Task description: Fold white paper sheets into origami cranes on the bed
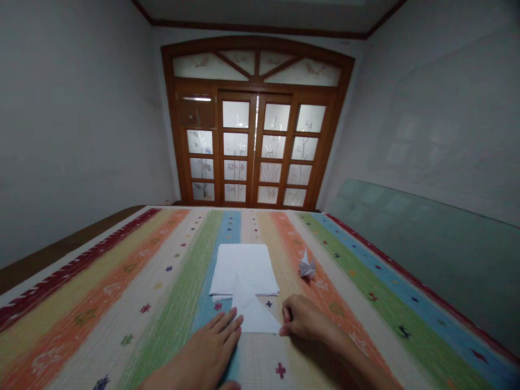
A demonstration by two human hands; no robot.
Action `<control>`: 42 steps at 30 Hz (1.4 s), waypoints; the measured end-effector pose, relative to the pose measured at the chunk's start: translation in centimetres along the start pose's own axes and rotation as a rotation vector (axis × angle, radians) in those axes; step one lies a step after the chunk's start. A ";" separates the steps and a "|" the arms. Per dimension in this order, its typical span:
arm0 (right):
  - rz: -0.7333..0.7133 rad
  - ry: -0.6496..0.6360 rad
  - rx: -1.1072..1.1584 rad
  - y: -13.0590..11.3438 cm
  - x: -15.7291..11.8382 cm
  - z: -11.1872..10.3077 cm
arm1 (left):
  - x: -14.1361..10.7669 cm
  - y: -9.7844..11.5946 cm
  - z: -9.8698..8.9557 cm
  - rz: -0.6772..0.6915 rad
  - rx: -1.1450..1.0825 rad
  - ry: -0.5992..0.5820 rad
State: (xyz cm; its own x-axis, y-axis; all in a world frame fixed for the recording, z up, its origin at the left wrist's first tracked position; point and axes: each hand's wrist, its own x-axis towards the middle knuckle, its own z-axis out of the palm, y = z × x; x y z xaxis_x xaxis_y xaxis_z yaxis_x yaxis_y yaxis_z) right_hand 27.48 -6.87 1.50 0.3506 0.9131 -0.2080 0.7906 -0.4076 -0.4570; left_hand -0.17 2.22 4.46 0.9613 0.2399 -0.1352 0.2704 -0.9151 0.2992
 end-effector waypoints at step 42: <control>-0.754 0.068 -0.407 -3.7 -2.2 3.1 | 1.6 -2.7 -1.1 0.109 0.050 0.241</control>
State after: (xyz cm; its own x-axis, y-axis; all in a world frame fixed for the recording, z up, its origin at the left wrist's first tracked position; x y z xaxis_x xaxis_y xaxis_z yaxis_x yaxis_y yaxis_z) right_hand 22.26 -7.36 0.96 -0.3215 0.9431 0.0847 0.9385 0.3293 -0.1037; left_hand 0.65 5.44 4.43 0.9709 0.2041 0.1254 0.1679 -0.9532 0.2514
